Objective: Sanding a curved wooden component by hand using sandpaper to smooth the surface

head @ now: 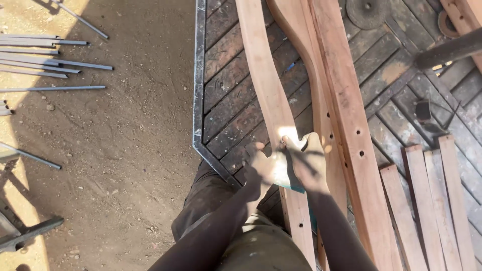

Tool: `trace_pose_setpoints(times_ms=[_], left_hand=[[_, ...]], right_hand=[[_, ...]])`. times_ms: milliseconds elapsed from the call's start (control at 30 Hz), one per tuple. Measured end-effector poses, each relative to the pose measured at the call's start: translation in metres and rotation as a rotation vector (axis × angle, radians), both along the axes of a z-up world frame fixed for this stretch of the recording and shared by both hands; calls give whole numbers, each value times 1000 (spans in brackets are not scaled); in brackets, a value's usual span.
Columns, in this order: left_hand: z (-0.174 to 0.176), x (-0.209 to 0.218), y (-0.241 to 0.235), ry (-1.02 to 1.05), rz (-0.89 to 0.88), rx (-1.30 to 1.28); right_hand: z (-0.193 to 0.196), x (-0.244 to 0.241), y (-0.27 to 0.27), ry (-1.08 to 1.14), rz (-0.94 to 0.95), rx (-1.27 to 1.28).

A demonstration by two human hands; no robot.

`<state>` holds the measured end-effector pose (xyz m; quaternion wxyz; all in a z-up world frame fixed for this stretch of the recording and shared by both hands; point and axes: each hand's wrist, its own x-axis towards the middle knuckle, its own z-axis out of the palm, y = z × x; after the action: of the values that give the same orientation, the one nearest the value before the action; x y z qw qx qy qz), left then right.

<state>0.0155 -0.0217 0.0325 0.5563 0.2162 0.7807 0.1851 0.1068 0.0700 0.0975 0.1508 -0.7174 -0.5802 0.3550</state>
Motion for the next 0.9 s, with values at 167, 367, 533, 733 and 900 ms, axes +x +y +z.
trace_pose_setpoints(times_ms=[167, 367, 533, 733, 900], left_hand=[[-188, 63, 8, -190, -63, 512], [-44, 32, -5, 226, 203, -161], [-136, 80, 24, 805, 260, -383], [39, -10, 21, 331, 50, 129], [-209, 47, 43, 1124, 139, 350]], right_hand=[[-3, -6, 12, -79, 128, -37], [25, 8, -26, -73, 97, -153], [-16, 18, -36, 122, 2, -171], [-9, -3, 3, 364, -73, -172], [-42, 3, 24, -74, -30, -138]])
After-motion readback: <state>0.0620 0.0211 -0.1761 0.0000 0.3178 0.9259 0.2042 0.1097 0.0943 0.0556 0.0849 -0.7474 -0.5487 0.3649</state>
